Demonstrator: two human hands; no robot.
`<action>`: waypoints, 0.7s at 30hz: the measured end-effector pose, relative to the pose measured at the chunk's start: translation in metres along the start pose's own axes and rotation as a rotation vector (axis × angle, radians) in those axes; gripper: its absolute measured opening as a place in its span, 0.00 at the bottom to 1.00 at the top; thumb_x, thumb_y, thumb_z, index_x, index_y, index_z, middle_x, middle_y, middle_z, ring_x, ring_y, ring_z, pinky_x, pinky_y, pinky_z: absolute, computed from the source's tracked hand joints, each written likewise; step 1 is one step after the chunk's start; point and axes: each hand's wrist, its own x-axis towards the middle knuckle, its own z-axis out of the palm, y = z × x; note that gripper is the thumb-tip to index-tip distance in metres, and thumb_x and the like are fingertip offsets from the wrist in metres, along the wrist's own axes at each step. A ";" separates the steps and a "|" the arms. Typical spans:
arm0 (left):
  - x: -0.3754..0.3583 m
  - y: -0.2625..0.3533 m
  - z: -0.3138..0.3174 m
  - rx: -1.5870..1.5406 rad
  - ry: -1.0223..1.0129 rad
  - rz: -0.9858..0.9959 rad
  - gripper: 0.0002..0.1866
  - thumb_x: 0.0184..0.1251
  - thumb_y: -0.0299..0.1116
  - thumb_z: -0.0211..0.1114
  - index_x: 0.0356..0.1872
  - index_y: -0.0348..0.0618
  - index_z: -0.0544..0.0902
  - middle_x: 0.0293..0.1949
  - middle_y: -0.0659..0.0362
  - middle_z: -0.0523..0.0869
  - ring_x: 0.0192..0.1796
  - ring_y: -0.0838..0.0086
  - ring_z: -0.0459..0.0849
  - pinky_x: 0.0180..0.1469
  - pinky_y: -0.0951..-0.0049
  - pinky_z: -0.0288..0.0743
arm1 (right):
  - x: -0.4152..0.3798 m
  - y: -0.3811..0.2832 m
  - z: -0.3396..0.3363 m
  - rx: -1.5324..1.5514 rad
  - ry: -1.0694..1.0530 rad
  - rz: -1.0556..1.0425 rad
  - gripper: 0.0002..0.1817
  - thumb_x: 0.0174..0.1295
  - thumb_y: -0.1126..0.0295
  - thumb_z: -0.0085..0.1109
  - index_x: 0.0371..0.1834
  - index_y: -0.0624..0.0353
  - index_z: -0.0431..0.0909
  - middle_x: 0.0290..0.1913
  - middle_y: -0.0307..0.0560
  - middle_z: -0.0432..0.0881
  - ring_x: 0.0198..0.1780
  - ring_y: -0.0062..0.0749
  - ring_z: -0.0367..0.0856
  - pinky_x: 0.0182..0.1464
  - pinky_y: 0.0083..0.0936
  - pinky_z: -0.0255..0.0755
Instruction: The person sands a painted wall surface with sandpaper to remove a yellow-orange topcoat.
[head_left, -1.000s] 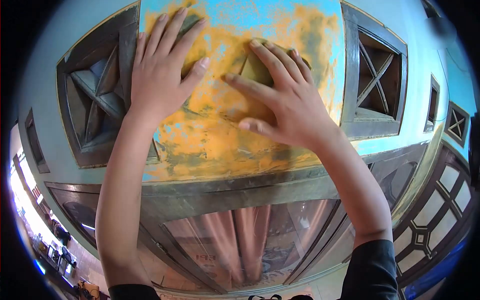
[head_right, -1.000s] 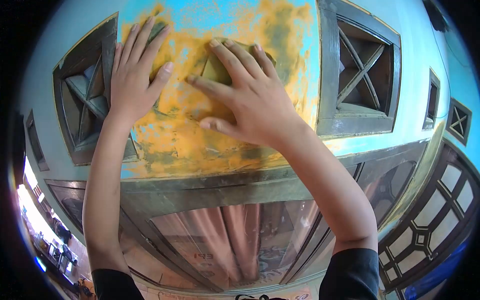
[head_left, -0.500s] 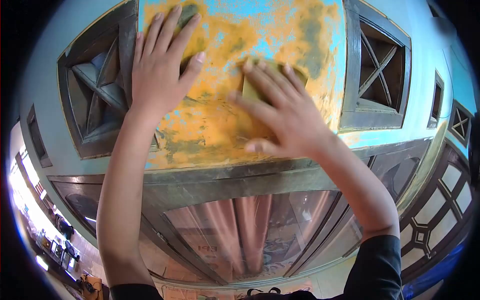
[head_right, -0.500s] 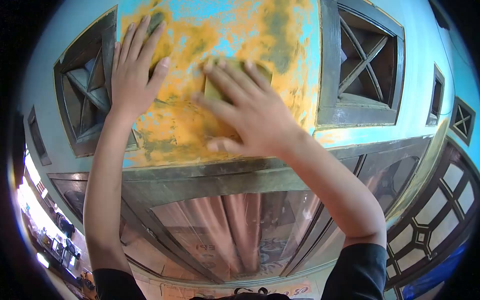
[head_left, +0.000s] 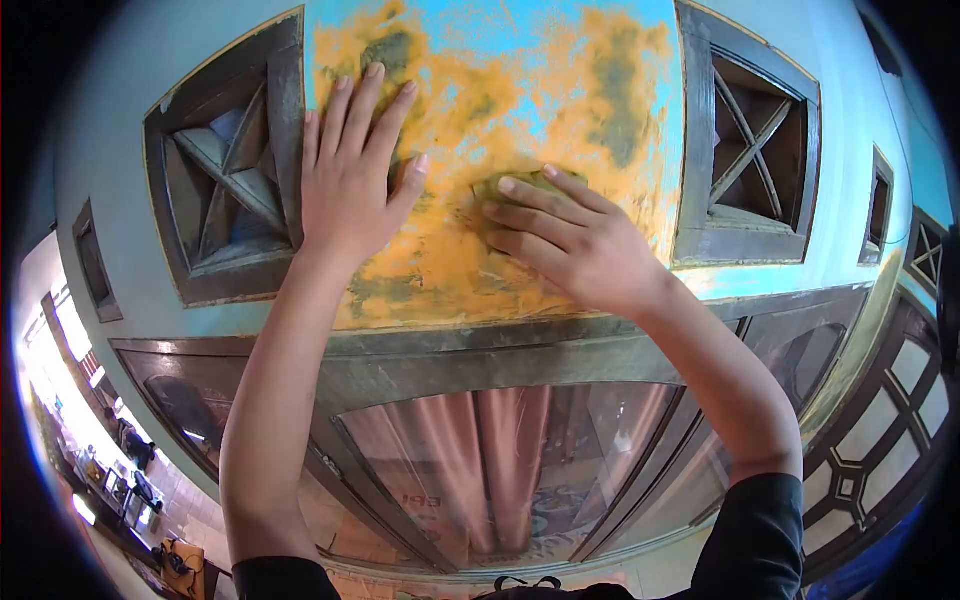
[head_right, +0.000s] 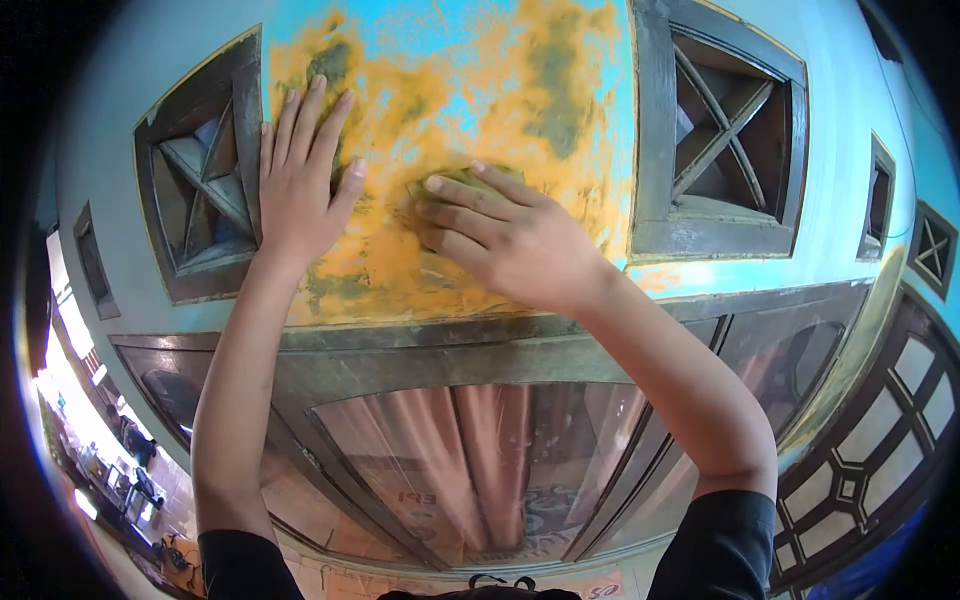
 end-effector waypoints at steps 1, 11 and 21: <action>0.000 0.000 0.000 -0.002 0.002 -0.002 0.33 0.75 0.47 0.53 0.79 0.57 0.63 0.82 0.57 0.56 0.83 0.54 0.51 0.81 0.44 0.41 | -0.001 0.002 -0.006 -0.085 0.036 -0.039 0.14 0.60 0.64 0.61 0.50 0.42 0.82 0.58 0.32 0.82 0.65 0.29 0.78 0.69 0.40 0.69; 0.002 0.010 -0.006 -0.308 0.062 -0.086 0.31 0.73 0.47 0.59 0.76 0.53 0.69 0.79 0.53 0.63 0.82 0.53 0.55 0.80 0.44 0.44 | -0.009 0.045 -0.011 -0.119 0.096 -0.009 0.14 0.54 0.66 0.69 0.46 0.44 0.85 0.52 0.33 0.84 0.61 0.33 0.80 0.71 0.46 0.67; 0.026 0.120 -0.015 -0.827 0.088 0.303 0.39 0.78 0.62 0.44 0.75 0.39 0.67 0.76 0.43 0.65 0.79 0.46 0.60 0.79 0.49 0.53 | -0.024 0.042 -0.010 0.077 0.049 0.127 0.14 0.53 0.70 0.63 0.43 0.56 0.84 0.55 0.46 0.85 0.67 0.42 0.78 0.76 0.51 0.63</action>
